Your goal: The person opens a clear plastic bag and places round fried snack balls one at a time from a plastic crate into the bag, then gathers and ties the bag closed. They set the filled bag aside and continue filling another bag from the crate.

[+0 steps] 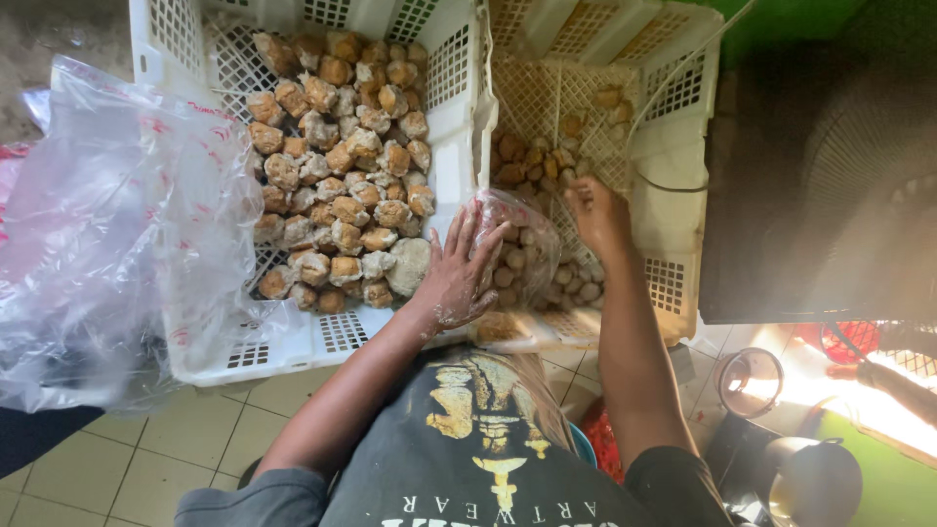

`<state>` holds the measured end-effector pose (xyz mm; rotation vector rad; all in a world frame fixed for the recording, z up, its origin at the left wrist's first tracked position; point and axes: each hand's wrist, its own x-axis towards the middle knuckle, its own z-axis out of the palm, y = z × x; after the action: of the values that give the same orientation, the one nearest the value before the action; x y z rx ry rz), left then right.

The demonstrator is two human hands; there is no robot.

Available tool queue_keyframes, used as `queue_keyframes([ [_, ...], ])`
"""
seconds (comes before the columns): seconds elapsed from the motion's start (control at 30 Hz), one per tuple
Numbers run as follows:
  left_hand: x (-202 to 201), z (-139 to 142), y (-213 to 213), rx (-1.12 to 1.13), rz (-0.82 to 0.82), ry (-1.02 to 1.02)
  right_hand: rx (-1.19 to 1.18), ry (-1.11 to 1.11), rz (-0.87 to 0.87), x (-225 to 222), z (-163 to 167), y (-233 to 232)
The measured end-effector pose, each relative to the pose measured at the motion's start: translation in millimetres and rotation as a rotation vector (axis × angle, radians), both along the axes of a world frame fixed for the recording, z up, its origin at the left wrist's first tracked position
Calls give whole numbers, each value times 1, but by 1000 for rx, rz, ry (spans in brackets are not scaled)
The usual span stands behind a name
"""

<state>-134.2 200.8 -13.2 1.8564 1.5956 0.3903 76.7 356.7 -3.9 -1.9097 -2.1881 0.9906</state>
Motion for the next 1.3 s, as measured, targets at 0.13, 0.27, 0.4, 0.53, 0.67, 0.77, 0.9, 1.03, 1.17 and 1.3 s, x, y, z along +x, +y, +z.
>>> queue_keyframes([
  [0.13,-1,1,0,22,-2,3,201,-87,262,10,-56,27],
  [0.27,-2,5,3,-7,-3,14,252,-142,238,6,-67,28],
  [0.4,-1,6,1,-3,-4,-1,-209,-60,-111,12,-48,17],
  [0.53,1,3,0,-13,-14,4,-526,582,-146,18,2,-27],
  [0.67,1,0,0,-3,-20,17,-98,679,461,20,19,-65],
  [0.77,1,-1,-2,-4,-15,21,-456,336,-173,22,-4,-51],
  [0.9,1,-1,-3,37,-18,18,-105,171,-5,10,-49,-5],
  [1.03,2,1,-2,38,-13,3,216,-56,375,-10,-53,18],
  [1.17,1,4,0,32,-14,28,99,-105,349,-9,-41,11],
  [1.3,1,3,-2,37,-15,23,-179,-224,296,6,-33,-2],
])
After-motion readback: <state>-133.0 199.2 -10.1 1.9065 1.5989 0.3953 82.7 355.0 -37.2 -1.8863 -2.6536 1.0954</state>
